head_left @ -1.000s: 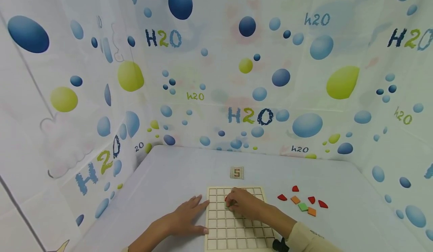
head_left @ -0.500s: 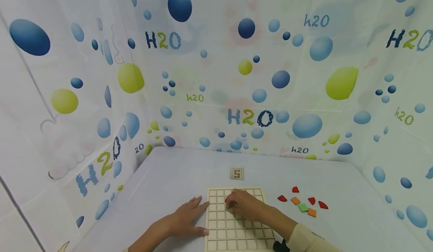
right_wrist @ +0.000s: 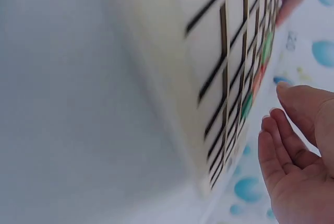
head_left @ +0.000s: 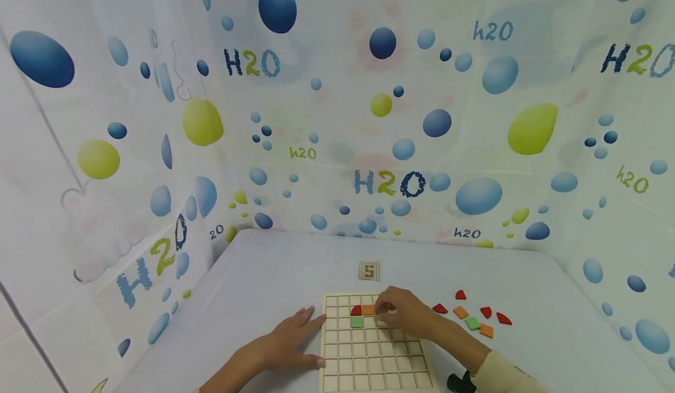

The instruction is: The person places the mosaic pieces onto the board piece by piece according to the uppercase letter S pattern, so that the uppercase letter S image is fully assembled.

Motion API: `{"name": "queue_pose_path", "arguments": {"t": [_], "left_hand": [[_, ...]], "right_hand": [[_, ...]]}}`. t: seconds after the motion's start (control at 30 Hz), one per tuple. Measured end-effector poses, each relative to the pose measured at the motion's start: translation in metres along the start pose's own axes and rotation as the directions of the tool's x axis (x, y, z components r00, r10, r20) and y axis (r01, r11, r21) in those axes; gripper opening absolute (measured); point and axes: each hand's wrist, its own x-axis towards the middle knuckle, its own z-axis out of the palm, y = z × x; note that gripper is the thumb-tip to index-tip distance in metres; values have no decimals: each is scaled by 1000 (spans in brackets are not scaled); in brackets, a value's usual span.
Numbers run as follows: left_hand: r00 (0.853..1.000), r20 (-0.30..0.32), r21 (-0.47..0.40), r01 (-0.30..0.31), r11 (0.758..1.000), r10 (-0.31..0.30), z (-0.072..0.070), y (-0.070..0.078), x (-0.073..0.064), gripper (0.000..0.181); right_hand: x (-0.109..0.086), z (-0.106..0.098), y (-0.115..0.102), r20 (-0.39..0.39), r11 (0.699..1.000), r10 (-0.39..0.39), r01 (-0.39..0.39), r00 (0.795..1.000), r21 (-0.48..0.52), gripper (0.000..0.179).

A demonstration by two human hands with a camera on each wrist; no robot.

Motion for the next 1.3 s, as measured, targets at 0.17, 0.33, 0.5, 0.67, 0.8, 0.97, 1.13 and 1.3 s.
{"name": "queue_pose_path", "arguments": {"t": [0.17,0.33,0.5,0.67,0.8,0.97,1.13,1.3], "left_hand": [[1000,-5,-5,-3,1000,3,-2,1,-1,94],[1000,-8,12,-7,1000,7,-3,0,-1,94],[1000,-9,17,-6,1000,6,-3,-1,-2,94],[1000,-9,12,-7,1000,7,-3,-1,-3,93],[1000,-9,3,-11,1000,11,-1,-2,-2,93],[1000,-3,-1,-10,1000,10,2,-3,0,93],[1000,0,2,-5,1000,5,1,-2,0,94],[1000,2,5,-7,1000,7,0,-1,1,94]], "right_hand": [[-17,-25,18,-83,998,30,-35,996,-58,10],[-38,-53,36,-147,991,89,-102,985,-84,20],[-55,-70,53,-132,974,202,-214,970,-78,29],[-62,-72,66,-70,966,244,-249,967,-70,31],[-64,-65,69,-42,974,209,-212,977,-80,23],[-62,-53,69,-90,959,208,-221,974,-177,16],[-59,-45,68,-151,928,297,-322,943,-187,17],[-55,-43,68,-174,921,335,-361,926,-149,17]]}}
